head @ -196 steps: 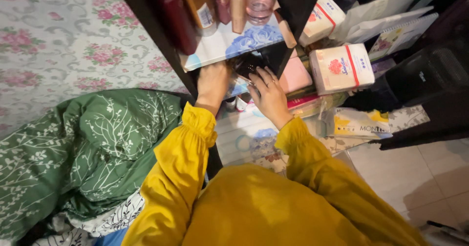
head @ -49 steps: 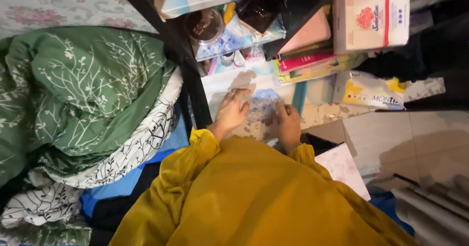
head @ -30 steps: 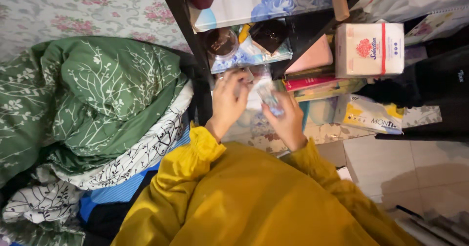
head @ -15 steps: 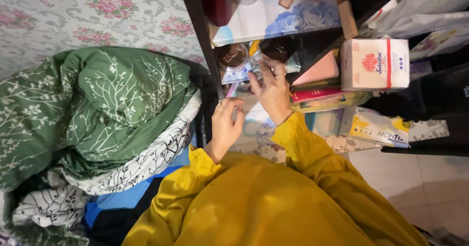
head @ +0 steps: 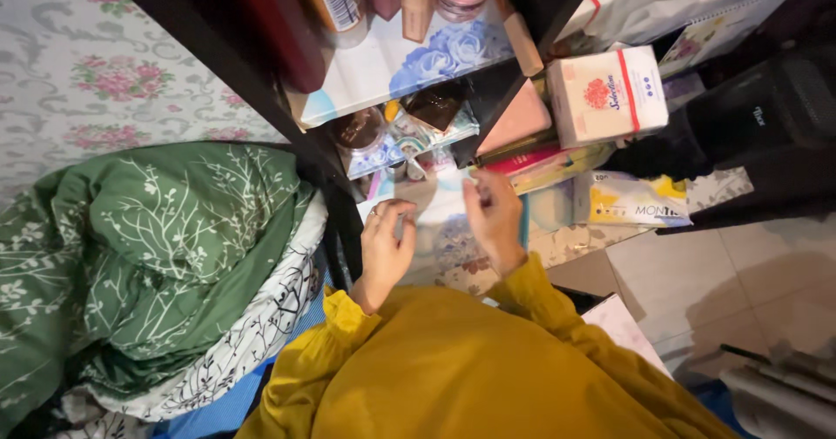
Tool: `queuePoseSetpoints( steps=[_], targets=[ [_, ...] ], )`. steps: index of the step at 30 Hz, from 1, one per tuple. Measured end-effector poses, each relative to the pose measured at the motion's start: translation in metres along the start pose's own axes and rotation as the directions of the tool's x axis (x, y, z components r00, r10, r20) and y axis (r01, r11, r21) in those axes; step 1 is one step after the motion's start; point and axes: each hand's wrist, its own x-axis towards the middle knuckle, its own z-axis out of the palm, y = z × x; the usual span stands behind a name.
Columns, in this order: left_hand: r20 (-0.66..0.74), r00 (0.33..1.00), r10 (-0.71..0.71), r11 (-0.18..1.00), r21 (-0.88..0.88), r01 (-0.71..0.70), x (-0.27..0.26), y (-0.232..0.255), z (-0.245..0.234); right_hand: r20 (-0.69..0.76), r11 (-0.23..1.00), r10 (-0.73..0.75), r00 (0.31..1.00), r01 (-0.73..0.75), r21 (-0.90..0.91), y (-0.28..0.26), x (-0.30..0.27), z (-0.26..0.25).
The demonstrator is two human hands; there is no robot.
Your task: The person organizes various personal care and household items on a cluttered table and in a drawer. They pick up and move items such as bottles, a digital thermometer, a tissue box, and makeup products, placing them into different locations.
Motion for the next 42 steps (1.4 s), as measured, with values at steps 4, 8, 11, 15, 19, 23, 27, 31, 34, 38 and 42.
queuePoseSetpoints(
  steps=[4, 8, 11, 15, 19, 23, 27, 31, 34, 38, 42],
  targets=[
    [-0.005, 1.000, 0.023, 1.000, -0.014, -0.024, 0.005, 0.001, 0.006, 0.035, 0.973, 0.152, 0.988, -0.156, 0.169, 0.003, 0.000, -0.012],
    [0.006, 0.999, 0.048, 0.999, -0.013, -0.048, 0.008, 0.009, 0.013, 0.062, 0.991, -0.053, 0.997, 0.045, 0.129, -0.002, 0.007, -0.014],
    [0.056, 0.998, 0.036, 0.998, -0.057, -0.033, 0.007, 0.015, 0.017, 0.041, 0.988, -0.010, 0.999, 0.004, 0.155, 0.019, 0.003, -0.014],
    [0.112, 0.993, 0.038, 0.997, -0.077, -0.030, 0.011, 0.018, 0.024, -0.024, 0.859, 0.374, 0.927, -0.337, 0.387, 0.095, 0.003, -0.021],
    [0.136, 0.990, 0.023, 0.995, -0.103, -0.009, 0.006, 0.019, 0.035, 0.245, 0.297, 0.762, 0.599, -0.660, 0.690, 0.183, 0.026, -0.057],
    [0.181, 0.983, 0.017, 0.989, -0.146, 0.010, 0.001, 0.021, 0.043, 0.372, -0.079, 0.874, 0.313, -0.663, 0.744, 0.241, 0.071, -0.066],
    [0.185, 0.982, 0.035, 0.986, -0.165, -0.004, -0.003, 0.023, 0.048, 0.243, 0.060, 0.873, 0.422, -0.589, 0.806, 0.282, 0.093, -0.063],
    [0.224, 0.974, 0.028, 0.990, -0.140, 0.004, -0.003, 0.024, 0.046, 0.316, -0.034, 0.863, 0.395, -0.579, 0.815, 0.295, 0.105, -0.064],
    [0.220, 0.975, 0.009, 0.984, -0.177, 0.030, -0.004, 0.022, 0.048, 0.216, 0.088, 0.818, 0.533, -0.487, 0.869, 0.265, 0.093, -0.080],
    [0.232, 0.971, -0.049, 0.976, -0.197, 0.096, -0.007, 0.013, 0.059, 0.049, 0.318, 0.737, 0.674, -0.409, 0.855, 0.187, 0.026, -0.122],
    [0.533, 0.823, -0.198, 0.837, -0.345, 0.425, -0.010, -0.002, 0.083, 0.242, 0.222, 0.701, 0.671, -0.528, 0.820, 0.135, -0.061, -0.165]
  ],
)
